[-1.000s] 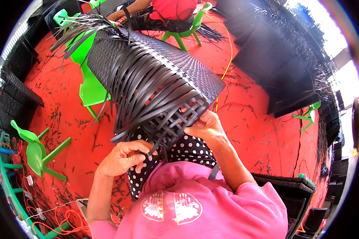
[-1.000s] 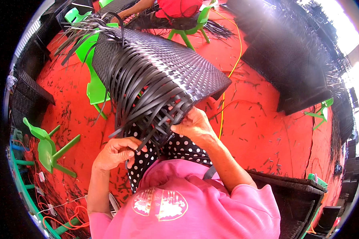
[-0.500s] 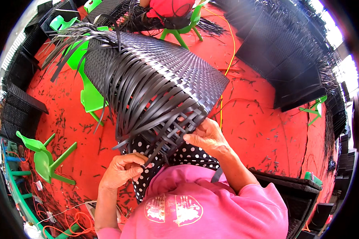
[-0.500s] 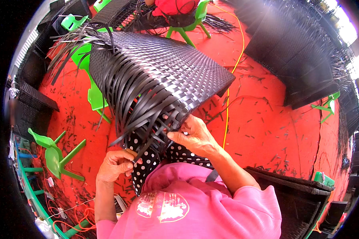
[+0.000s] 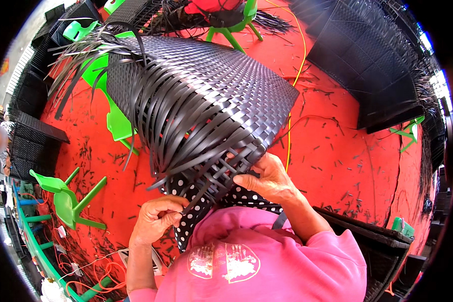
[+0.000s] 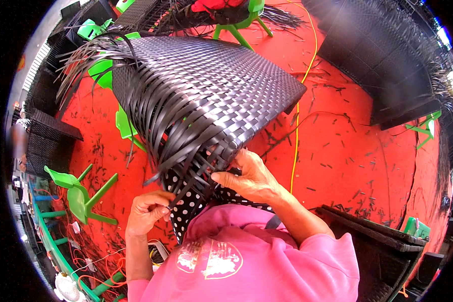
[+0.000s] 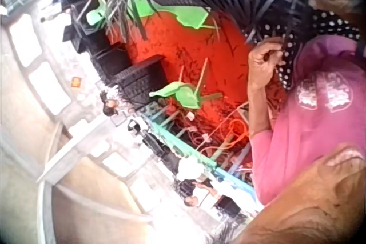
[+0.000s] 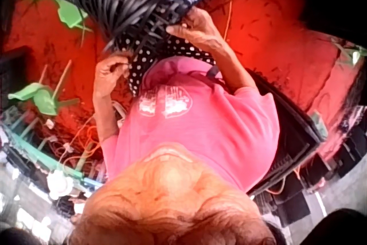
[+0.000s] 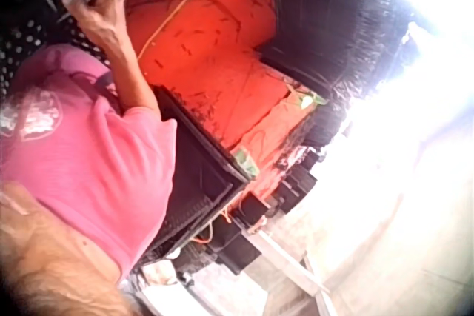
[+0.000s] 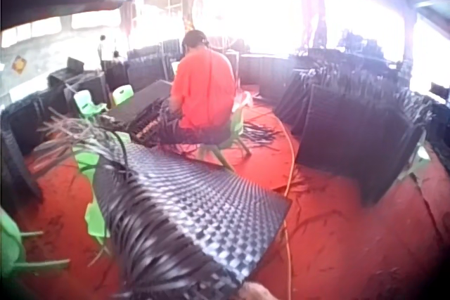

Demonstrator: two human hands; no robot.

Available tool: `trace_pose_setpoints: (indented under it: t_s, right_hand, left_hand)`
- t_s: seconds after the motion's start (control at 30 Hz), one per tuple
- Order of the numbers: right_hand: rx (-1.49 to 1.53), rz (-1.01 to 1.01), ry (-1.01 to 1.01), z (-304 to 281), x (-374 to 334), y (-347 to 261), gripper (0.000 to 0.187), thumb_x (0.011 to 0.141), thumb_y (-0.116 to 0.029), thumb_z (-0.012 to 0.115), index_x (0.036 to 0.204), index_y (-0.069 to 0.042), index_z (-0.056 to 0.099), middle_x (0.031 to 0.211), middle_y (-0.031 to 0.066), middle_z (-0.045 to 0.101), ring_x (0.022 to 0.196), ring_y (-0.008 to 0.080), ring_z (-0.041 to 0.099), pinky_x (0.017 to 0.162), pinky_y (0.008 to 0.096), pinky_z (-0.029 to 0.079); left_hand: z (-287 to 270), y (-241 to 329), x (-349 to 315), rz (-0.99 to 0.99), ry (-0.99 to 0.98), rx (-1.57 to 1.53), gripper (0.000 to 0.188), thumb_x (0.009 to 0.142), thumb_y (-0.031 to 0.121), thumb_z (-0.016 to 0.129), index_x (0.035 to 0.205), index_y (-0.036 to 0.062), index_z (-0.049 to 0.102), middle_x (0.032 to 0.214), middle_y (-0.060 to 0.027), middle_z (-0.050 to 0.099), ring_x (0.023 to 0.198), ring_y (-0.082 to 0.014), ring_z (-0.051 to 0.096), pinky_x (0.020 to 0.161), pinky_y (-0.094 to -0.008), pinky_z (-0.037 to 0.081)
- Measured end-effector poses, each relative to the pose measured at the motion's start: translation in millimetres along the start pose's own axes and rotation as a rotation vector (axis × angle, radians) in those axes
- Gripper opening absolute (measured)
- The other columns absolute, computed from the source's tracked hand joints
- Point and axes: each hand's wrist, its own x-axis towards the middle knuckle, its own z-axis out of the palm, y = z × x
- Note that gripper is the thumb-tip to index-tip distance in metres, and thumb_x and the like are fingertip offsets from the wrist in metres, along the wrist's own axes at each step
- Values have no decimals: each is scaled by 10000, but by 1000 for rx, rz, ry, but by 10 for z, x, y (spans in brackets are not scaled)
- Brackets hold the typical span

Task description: The person weaves a black plastic basket by hand, interlacing flexible black strips through a grid-like frame. They use a metal tool to push and tighten the strips into place while seated on the floor.

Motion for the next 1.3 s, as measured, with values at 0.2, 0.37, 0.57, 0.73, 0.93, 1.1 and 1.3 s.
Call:
trace_pose_setpoints:
  t_s: [0.2, 0.37, 0.57, 0.73, 0.93, 1.1, 1.3]
  right_hand:
    - [10, -18, -17, -22, 18, -26, 444, 853, -194, 687, 1216, 4, 528, 1015, 50, 611, 862, 121, 558, 764, 295, 476]
    - [15, -62, -32, -32, 38, -32, 402, 842, -198, 690, 1157, 15, 560, 990, 71, 635, 887, 144, 562, 821, 316, 458]
    - [-96, -100, -34, -69, 57, 29, 363, 813, -209, 705, 1078, 14, 599, 900, 103, 648, 840, 158, 570, 781, 325, 460]
    - [-123, -147, -5, -66, 62, 50, 350, 805, -194, 709, 1069, 11, 604, 858, 98, 647, 807, 162, 570, 756, 325, 461]
    - [-98, -50, -39, -83, 43, 7, 373, 801, -183, 714, 1099, 11, 598, 898, 93, 650, 831, 145, 572, 764, 315, 465]
    - [-53, -108, -32, -71, 50, 38, 366, 808, -152, 706, 1115, 11, 592, 934, 75, 650, 865, 130, 571, 798, 303, 466]
    - [-32, -85, -40, -60, 48, -4, 356, 813, -134, 701, 1118, 11, 589, 941, 67, 648, 881, 125, 570, 809, 300, 466]
  left_hand:
    - [6, -19, -59, -195, 142, -7, 84, 834, 48, 672, 898, -4, 656, 752, -107, 680, 538, -80, 538, 500, -213, 446]
    - [-5, 12, -105, -309, 153, -28, 91, 820, 36, 684, 893, -14, 663, 754, -127, 674, 549, -91, 558, 506, -210, 451]
    - [17, -37, -89, -101, 120, -63, 157, 804, 48, 707, 928, -34, 660, 958, -164, 660, 628, -106, 591, 560, -210, 485]
    - [55, -50, -89, -25, 129, -68, 159, 814, 73, 703, 926, -32, 661, 979, -158, 657, 643, -101, 595, 574, -204, 488]
    - [17, 12, -138, -248, 175, 55, 121, 827, 71, 686, 899, -22, 660, 786, -110, 682, 524, -81, 553, 469, -202, 450]
    - [-15, -27, -178, -264, 189, -11, 140, 817, 54, 691, 921, -28, 646, 820, -119, 679, 505, -83, 540, 450, -208, 442]
    - [57, -122, -150, -17, 179, -39, 172, 795, 19, 700, 935, -53, 628, 1073, -171, 615, 554, -97, 561, 469, -231, 465]
